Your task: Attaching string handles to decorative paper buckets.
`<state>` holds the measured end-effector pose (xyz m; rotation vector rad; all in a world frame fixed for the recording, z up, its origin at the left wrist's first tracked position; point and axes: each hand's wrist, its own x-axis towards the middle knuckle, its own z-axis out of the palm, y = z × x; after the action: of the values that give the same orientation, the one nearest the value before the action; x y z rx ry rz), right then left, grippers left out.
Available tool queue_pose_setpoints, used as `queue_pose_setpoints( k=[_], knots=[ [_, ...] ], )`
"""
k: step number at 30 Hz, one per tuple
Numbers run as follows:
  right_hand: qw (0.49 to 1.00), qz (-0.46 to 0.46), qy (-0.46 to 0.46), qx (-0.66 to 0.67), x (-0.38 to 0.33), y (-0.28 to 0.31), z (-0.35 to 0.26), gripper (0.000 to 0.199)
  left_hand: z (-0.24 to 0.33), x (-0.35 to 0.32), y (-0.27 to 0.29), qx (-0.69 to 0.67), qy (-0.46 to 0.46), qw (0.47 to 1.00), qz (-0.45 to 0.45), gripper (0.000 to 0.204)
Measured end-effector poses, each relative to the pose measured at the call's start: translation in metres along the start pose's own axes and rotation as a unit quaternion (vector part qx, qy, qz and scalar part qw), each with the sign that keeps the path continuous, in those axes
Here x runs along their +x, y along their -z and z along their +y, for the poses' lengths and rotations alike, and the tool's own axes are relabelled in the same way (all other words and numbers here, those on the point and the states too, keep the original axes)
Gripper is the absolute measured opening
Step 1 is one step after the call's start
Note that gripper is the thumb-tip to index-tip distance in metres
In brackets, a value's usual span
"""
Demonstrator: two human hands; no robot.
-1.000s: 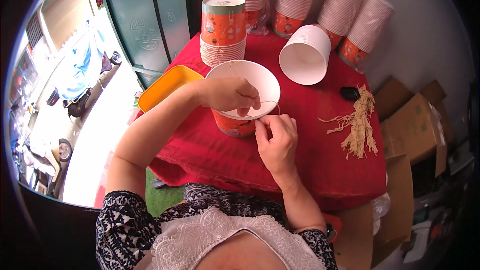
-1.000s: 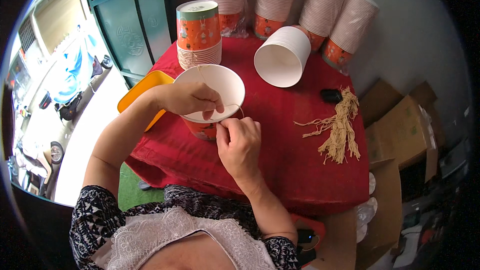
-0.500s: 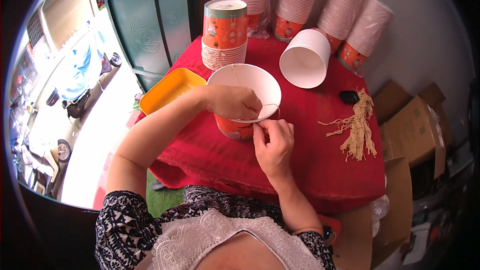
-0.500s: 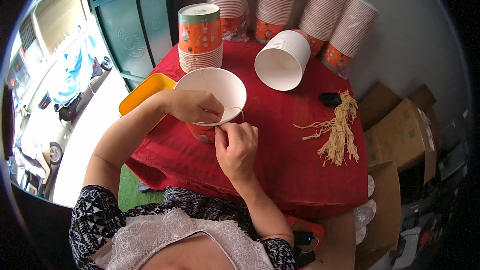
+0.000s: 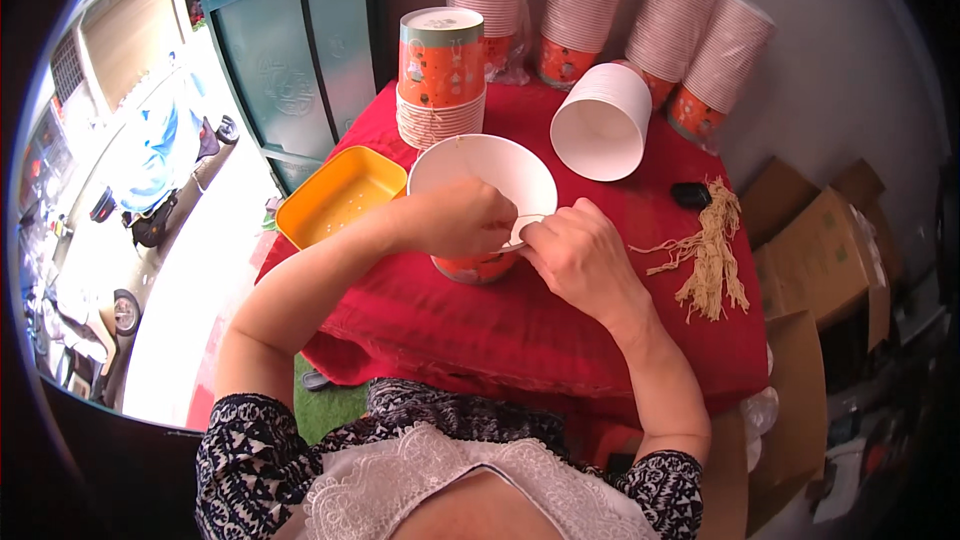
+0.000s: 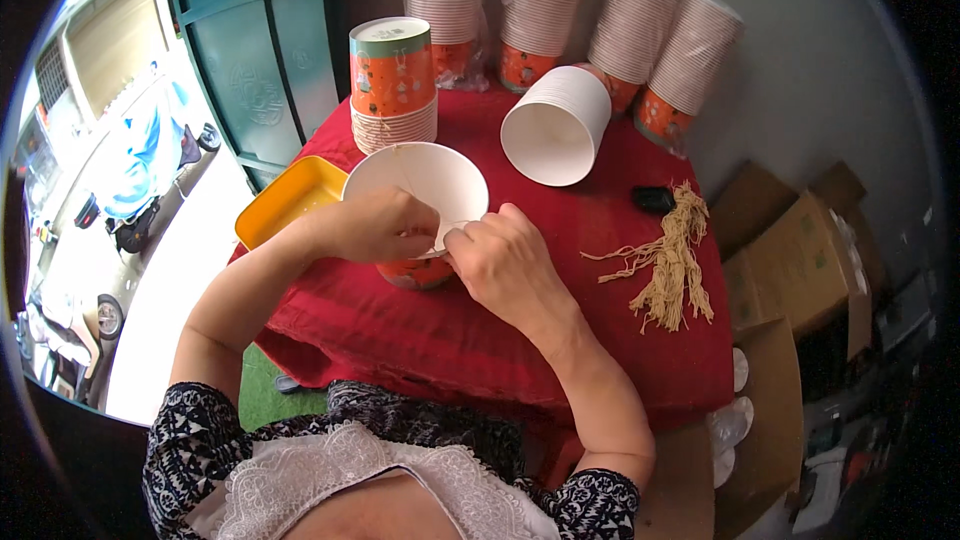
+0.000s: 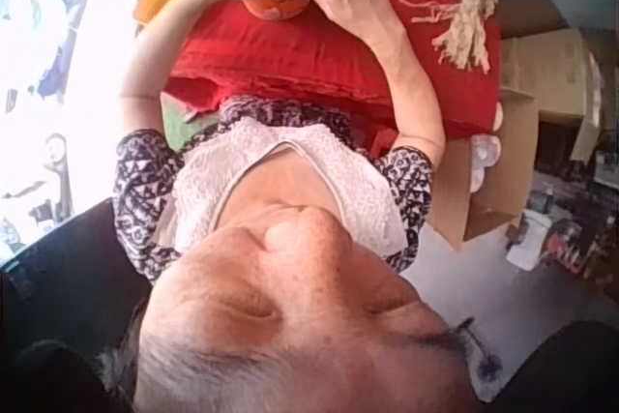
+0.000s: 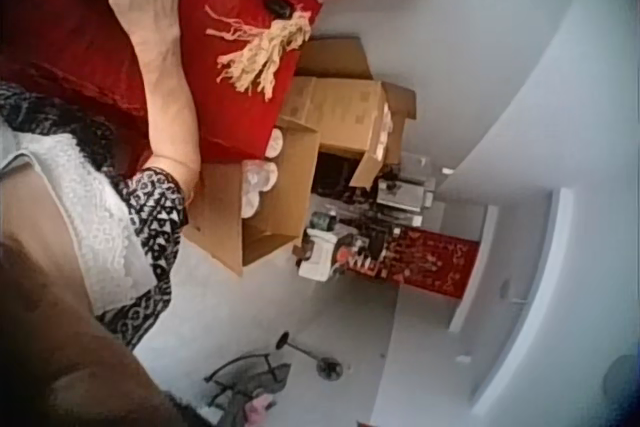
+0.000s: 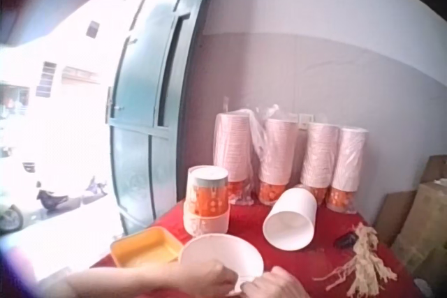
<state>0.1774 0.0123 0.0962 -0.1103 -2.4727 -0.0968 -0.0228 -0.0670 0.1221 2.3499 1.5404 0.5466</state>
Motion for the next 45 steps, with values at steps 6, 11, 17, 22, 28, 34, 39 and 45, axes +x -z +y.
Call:
queue_pose_setpoints(
  k=[6, 11, 17, 22, 28, 34, 39, 45],
  knots=[
    [0.986, 0.085, 0.116, -0.079, 0.002, -0.025, 0.014, 0.012, 0.003, -0.001, -0.01, 0.146, -0.039, 0.981, 0.119, 0.013],
    [0.964, 0.162, 0.118, -0.178, 0.001, -0.059, 0.042, 0.015, -0.016, 0.018, -0.039, 0.278, -0.046, 0.941, 0.189, 0.009],
    [0.968, 0.133, 0.112, -0.178, -0.023, -0.09, 0.05, 0.016, -0.043, 0.022, -0.082, 0.319, -0.051, 0.93, 0.174, 0.013],
    [0.986, -0.066, 0.065, -0.139, -0.039, -0.094, 0.038, 0.01, -0.058, 0.018, -0.106, 0.267, -0.009, 0.952, 0.153, 0.013],
    [0.986, -0.153, -0.032, -0.058, -0.043, -0.091, 0.046, 0.008, -0.057, 0.031, -0.113, 0.078, 0.016, 0.987, 0.137, 0.011],
    [0.989, -0.121, -0.084, 0.029, -0.044, -0.086, 0.05, 0.01, -0.057, 0.04, -0.12, -0.01, 0.075, 0.984, 0.162, 0.015],
    [0.989, -0.098, -0.097, 0.059, -0.047, -0.086, 0.054, 0.012, -0.052, 0.046, -0.126, -0.052, 0.11, 0.977, 0.172, 0.015],
    [0.993, -0.08, -0.083, 0.031, -0.048, -0.089, 0.056, 0.011, -0.057, 0.046, -0.125, -0.06, 0.127, 0.977, 0.163, 0.016]
  ],
)
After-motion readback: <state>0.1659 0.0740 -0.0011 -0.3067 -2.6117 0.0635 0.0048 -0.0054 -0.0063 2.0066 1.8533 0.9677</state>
